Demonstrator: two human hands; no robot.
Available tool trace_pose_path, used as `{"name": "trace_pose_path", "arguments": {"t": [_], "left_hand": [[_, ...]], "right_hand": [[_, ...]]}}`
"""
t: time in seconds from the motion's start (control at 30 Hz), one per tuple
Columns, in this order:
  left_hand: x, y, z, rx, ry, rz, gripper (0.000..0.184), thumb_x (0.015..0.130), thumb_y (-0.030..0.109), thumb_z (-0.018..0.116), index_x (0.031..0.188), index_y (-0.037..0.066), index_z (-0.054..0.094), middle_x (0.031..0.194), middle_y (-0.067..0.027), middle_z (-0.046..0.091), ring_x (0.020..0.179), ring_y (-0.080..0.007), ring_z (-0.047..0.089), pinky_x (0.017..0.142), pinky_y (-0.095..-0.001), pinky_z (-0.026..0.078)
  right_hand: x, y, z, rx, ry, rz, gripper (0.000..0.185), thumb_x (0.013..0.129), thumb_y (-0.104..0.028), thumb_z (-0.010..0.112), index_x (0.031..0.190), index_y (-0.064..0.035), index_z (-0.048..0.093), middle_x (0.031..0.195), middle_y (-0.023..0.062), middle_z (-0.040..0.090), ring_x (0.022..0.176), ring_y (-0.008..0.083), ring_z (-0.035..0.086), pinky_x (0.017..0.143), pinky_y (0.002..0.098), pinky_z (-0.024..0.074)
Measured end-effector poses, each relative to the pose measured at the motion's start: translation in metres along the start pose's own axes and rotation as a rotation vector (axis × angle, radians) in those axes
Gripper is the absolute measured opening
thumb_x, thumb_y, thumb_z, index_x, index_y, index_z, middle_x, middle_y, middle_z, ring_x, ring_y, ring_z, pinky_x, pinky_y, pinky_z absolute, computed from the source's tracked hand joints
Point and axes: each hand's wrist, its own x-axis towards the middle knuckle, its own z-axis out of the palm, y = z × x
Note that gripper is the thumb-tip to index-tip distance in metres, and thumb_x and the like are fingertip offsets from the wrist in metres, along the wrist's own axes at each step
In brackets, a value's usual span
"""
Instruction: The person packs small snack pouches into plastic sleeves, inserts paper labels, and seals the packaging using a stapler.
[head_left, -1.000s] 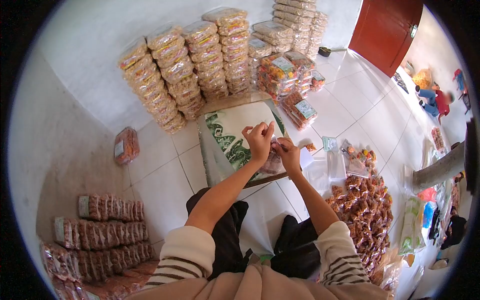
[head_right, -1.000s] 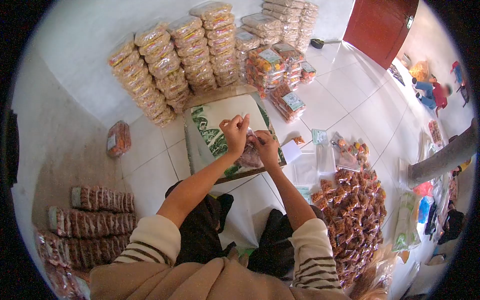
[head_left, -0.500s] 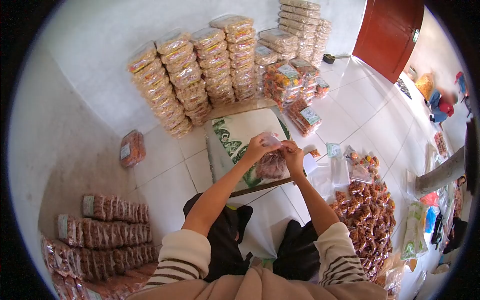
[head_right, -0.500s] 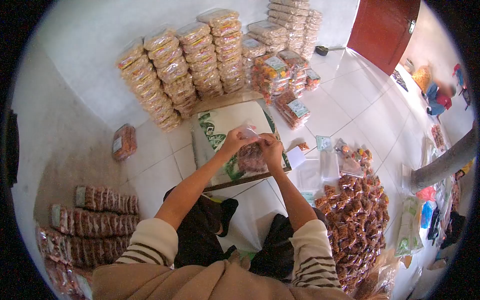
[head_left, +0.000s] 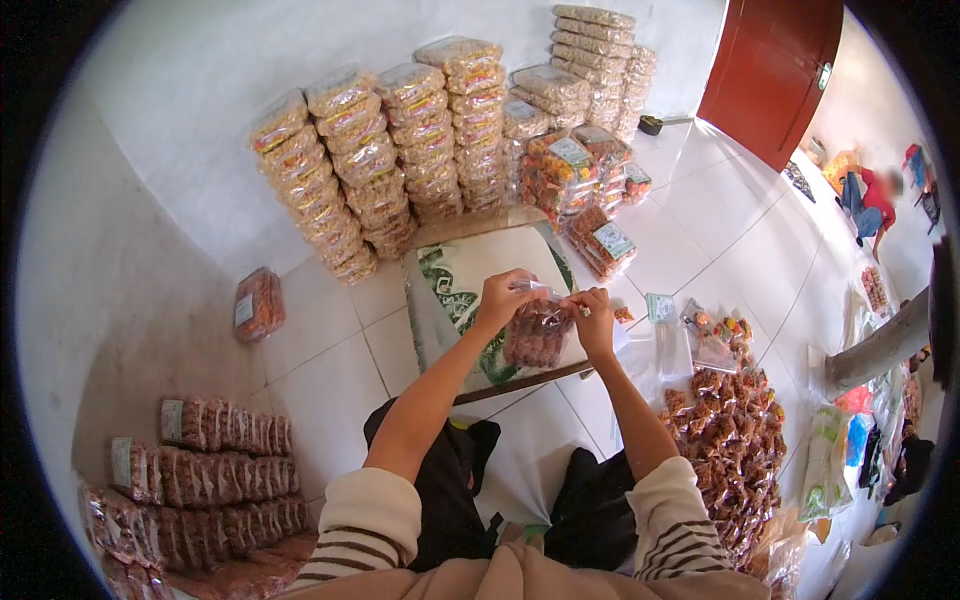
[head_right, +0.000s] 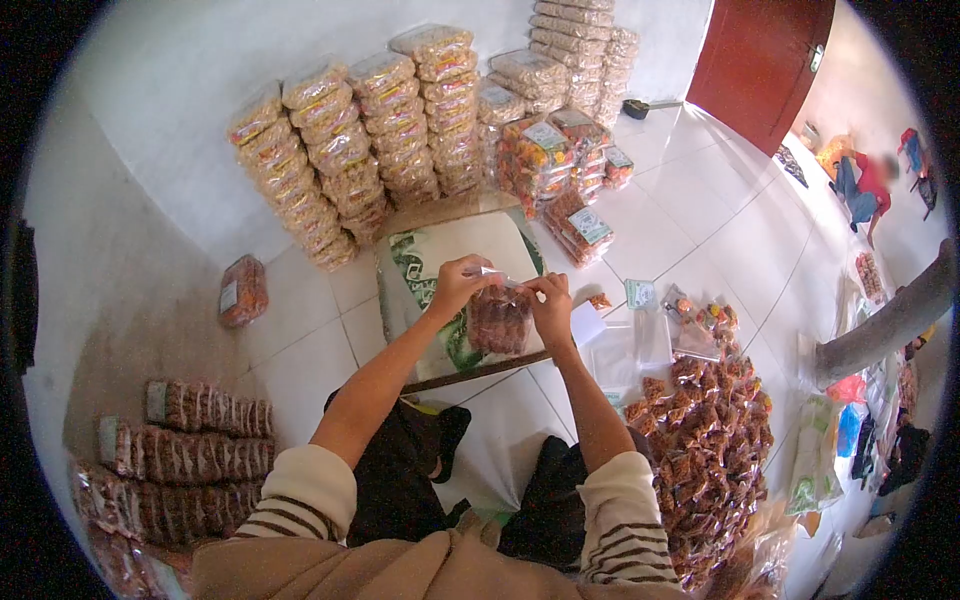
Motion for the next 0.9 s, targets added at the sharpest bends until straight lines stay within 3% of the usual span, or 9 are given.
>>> {"name": "trace_pose_path", "arguments": {"t": [0.1, 0.2, 0.27, 0.4, 0.5, 0.67, 0.9], "left_hand": [[0.004, 0.000, -0.001, -0.131, -0.046, -0.076, 0.015, 0.073, 0.011, 0.069, 0.079, 0.000, 0.061, 0.067, -0.0024, 0.062, 0.061, -0.0058, 0.054, 0.054, -0.0210, 0.042], [0.008, -0.019, -0.002, -0.010, -0.029, 0.047, 0.015, 0.073, 0.011, 0.069, 0.080, 0.000, 0.061, 0.068, -0.0025, 0.062, 0.061, -0.0061, 0.054, 0.055, -0.0201, 0.043], [0.007, -0.014, -0.003, -0.023, -0.035, 0.013, 0.017, 0.074, 0.013, 0.069, 0.083, 0.001, 0.061, 0.071, -0.0026, 0.062, 0.062, -0.0060, 0.054, 0.056, -0.0206, 0.043], [0.006, -0.009, -0.001, 0.005, -0.057, 0.072, 0.019, 0.074, 0.017, 0.069, 0.083, 0.002, 0.062, 0.071, -0.0008, 0.061, 0.064, -0.0055, 0.053, 0.056, -0.0210, 0.043], [0.001, 0.006, 0.004, -0.196, -0.021, 0.057, 0.020, 0.074, 0.020, 0.069, 0.082, 0.004, 0.062, 0.068, 0.0019, 0.058, 0.063, -0.0044, 0.051, 0.055, -0.0206, 0.040], [-0.002, 0.000, 0.001, -0.290, 0.036, -0.169, 0.018, 0.077, 0.022, 0.067, 0.079, 0.005, 0.060, 0.067, 0.0044, 0.055, 0.060, -0.0028, 0.045, 0.052, -0.0189, 0.035], [0.003, 0.001, -0.002, -0.268, 0.009, -0.113, 0.019, 0.079, 0.023, 0.065, 0.079, 0.004, 0.061, 0.068, 0.0033, 0.055, 0.062, -0.0024, 0.046, 0.053, -0.0187, 0.036]], "right_hand": [[-0.001, -0.004, 0.004, -0.020, 0.046, -0.031, 0.007, 0.070, -0.006, 0.066, 0.075, -0.0041, 0.061, 0.072, 0.0079, 0.054, 0.076, 0.0245, 0.048, 0.066, 0.0350, 0.0403], [0.000, -0.009, 0.000, -0.055, 0.044, -0.066, 0.003, 0.073, -0.004, 0.061, 0.076, -0.0029, 0.061, 0.074, 0.0090, 0.054, 0.076, 0.0261, 0.047, 0.067, 0.0356, 0.0404], [0.005, -0.013, -0.002, -0.100, 0.049, -0.231, 0.005, 0.073, -0.003, 0.061, 0.077, -0.0020, 0.061, 0.074, 0.0095, 0.054, 0.078, 0.0266, 0.048, 0.069, 0.0356, 0.0410], [0.006, -0.016, 0.000, 0.000, -0.005, -0.204, 0.007, 0.072, -0.004, 0.062, 0.078, -0.0016, 0.061, 0.074, 0.0096, 0.055, 0.079, 0.0265, 0.049, 0.070, 0.0353, 0.0418], [0.005, -0.014, 0.005, 0.000, -0.023, -0.140, 0.008, 0.072, -0.004, 0.063, 0.079, -0.0012, 0.062, 0.074, 0.0098, 0.055, 0.077, 0.0265, 0.050, 0.069, 0.0349, 0.0426], [0.004, -0.017, 0.003, -0.017, -0.026, -0.035, 0.008, 0.073, -0.006, 0.064, 0.079, -0.0015, 0.063, 0.075, 0.0108, 0.056, 0.076, 0.0269, 0.051, 0.067, 0.0348, 0.0429], [0.017, -0.029, -0.003, 0.077, -0.085, -0.152, 0.012, 0.071, -0.009, 0.066, 0.080, -0.0024, 0.063, 0.080, 0.0110, 0.058, 0.079, 0.0279, 0.052, 0.069, 0.0350, 0.0428]]}}
